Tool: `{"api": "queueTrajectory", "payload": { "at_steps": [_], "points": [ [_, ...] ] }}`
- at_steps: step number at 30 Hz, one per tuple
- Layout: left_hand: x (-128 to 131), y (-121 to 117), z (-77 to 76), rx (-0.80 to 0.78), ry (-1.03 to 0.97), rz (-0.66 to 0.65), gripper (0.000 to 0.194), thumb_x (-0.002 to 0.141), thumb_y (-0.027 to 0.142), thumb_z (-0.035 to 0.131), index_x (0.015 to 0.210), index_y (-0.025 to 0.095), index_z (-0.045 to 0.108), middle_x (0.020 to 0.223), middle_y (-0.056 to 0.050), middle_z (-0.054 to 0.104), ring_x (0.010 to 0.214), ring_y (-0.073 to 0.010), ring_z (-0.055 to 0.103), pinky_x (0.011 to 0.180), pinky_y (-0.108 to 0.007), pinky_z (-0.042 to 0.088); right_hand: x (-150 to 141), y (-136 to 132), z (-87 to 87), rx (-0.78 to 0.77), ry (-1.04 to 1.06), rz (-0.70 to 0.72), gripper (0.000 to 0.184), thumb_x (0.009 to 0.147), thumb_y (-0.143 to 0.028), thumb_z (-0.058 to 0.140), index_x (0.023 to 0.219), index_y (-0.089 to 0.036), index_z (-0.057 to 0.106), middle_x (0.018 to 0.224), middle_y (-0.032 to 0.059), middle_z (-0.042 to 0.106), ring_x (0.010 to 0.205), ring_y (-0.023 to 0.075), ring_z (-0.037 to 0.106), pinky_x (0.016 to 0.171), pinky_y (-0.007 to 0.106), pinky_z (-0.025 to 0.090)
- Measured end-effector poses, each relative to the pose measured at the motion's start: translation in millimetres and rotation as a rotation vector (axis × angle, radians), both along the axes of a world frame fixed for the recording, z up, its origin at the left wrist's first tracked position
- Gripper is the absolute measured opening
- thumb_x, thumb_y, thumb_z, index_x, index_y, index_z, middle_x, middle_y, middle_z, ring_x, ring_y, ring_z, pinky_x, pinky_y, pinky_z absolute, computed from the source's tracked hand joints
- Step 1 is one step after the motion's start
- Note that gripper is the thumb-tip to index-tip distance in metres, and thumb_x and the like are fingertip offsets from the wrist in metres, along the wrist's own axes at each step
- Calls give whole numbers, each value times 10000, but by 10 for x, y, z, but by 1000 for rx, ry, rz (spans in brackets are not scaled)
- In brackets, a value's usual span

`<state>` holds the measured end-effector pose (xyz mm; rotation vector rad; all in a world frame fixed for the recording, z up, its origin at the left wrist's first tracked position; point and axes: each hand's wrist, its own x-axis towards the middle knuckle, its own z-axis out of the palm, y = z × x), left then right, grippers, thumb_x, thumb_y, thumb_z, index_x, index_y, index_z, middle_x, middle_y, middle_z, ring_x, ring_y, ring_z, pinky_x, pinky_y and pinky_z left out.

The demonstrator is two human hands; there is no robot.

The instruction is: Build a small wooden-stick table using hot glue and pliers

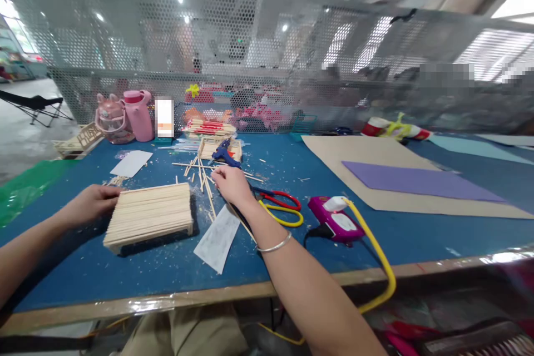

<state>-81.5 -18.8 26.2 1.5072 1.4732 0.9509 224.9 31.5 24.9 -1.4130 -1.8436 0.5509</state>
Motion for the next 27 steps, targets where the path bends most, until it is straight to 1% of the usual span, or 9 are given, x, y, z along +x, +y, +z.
{"api": "queueTrajectory", "payload": {
  "at_steps": [2, 5, 9, 11, 14, 16, 19, 21, 27],
  "points": [
    [-77, -97, 31, 38, 101, 33, 161, 473, 303, 737, 571, 189, 681, 570, -10, 652, 586, -181, 575, 529, -227, 438, -4, -13, -6, 31, -145, 35, 157, 752, -198, 499, 645, -169, 611, 552, -9, 594, 522, 116, 513, 533, 224, 350],
    [-162, -252, 59, 22, 232, 202, 201, 536, 361, 683, 660, 204, 701, 504, 39, 608, 506, -152, 529, 468, -203, 375, -45, -47, -14, 38, -296, 39, 109, 723, -193, 550, 665, -165, 638, 617, 10, 623, 572, 122, 521, 554, 222, 341],
    [-227, -383, 58, -41, 434, 402, 311, 596, 380, 597, 795, 166, 703, 568, 27, 648, 600, -171, 576, 510, -192, 382, -92, -68, -26, 1, -404, 28, 82, 727, -200, 573, 718, -181, 653, 693, 16, 652, 635, 128, 550, 578, 216, 344],
    [-238, -408, 43, -65, 526, 444, 378, 628, 395, 529, 853, 142, 697, 602, 6, 666, 634, -185, 594, 519, -196, 384, -116, -62, -38, -4, -445, 8, 109, 756, -228, 557, 782, -194, 658, 747, 20, 667, 675, 136, 569, 595, 221, 351],
    [-222, -420, 2, -71, 594, 391, 432, 656, 418, 450, 878, 137, 691, 625, 2, 679, 641, -189, 608, 537, -200, 390, -179, -47, -65, -3, -521, -47, 213, 761, -384, 562, 827, -203, 652, 820, 46, 679, 754, 176, 591, 600, 241, 359],
    [-207, -420, -33, -59, 612, 326, 446, 661, 441, 427, 869, 147, 689, 637, 9, 684, 639, -190, 611, 552, -204, 395, -230, -40, -81, -11, -573, -42, 241, 734, -429, 577, 788, -208, 656, 839, 54, 684, 793, 197, 597, 593, 247, 359],
    [-215, -419, -79, -36, 597, 242, 441, 660, 463, 424, 858, 164, 681, 670, 17, 695, 661, -194, 613, 589, -211, 405, -268, -39, -79, -50, -594, -28, 137, 718, -309, 570, 688, -212, 662, 790, 39, 691, 771, 183, 602, 572, 237, 346],
    [-247, -423, -96, -30, 534, 192, 432, 652, 468, 444, 863, 168, 671, 696, 17, 700, 674, -194, 611, 622, -218, 415, -231, -39, -44, -69, -567, -34, 133, 703, -240, 545, 652, -208, 663, 729, 26, 687, 716, 161, 600, 556, 227, 337],
    [-336, -444, -88, -62, 363, 109, 373, 580, 461, 565, 794, 174, 669, 736, 7, 705, 754, -215, 606, 713, -237, 425, 123, -19, 178, -34, -414, -116, 233, 745, -304, 511, 647, -161, 668, 628, 24, 655, 580, 120, 547, 519, 209, 322]
  ]
}}
